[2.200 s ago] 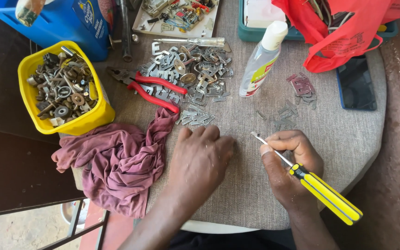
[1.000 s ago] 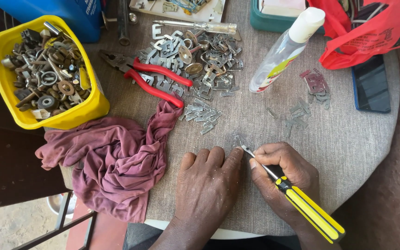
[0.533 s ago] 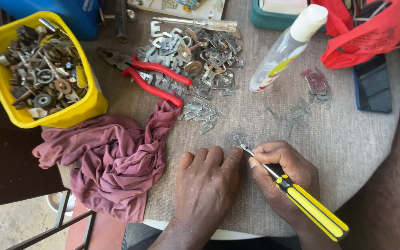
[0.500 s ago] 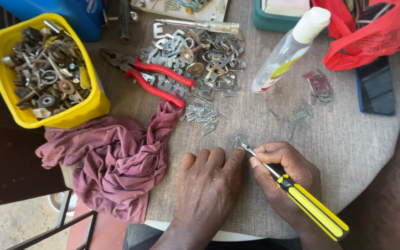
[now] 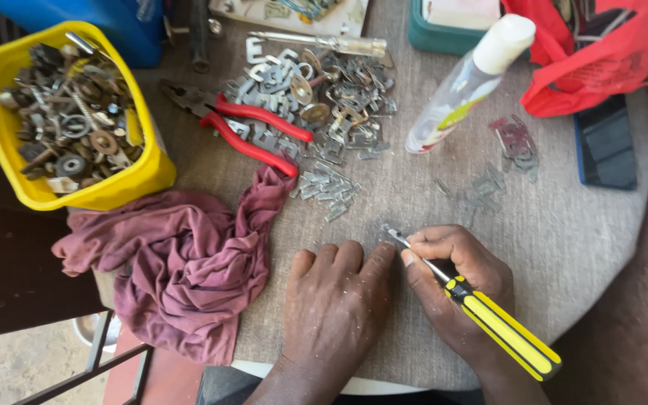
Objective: The person uses a yellow-handled screwdriver to file small metal pieces on a table. They repeatedly pick up individual pieces, file their edges, and place them back on the table among other metal parts and tools.
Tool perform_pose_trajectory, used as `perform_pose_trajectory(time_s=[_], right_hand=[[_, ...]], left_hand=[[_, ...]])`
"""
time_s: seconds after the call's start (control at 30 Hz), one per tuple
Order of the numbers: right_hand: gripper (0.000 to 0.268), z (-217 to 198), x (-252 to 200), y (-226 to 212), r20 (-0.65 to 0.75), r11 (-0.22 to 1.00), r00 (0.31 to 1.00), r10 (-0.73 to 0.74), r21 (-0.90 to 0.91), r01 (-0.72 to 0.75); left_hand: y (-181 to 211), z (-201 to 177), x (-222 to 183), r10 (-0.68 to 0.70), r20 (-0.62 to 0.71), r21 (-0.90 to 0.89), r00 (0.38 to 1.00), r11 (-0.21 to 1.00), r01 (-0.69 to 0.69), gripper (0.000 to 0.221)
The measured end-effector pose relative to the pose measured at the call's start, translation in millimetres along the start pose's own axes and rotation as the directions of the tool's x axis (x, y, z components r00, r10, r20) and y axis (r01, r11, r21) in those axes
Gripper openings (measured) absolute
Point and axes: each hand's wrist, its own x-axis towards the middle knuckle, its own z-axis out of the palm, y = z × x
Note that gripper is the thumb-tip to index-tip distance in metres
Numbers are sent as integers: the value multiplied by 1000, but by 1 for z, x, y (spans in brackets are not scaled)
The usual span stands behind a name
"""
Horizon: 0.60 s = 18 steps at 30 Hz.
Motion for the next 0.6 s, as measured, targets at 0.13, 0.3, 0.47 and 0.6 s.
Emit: perform_pose_trajectory(time_s=[0.13,0.3,0.47,0.6], right_hand=[[6,1,3,1,-10,1000,1000,10,15,-10],[7,3,6,1,11,999,999,44,30,-45],[7,2,5,1,5,998,999,50,26,-50],[7,3,6,-2,8,998,999,44,52,-44]], left_hand=[[-1,2,0,6,24,-2,1000,1000,-6,6],[-1,1,2,12,-11,31,1000,999,-12,4],[0,1,3,6,-7,28,1000,1000,-6,6],[-2,1,2,9,11,22,1000,1000,-10,6]])
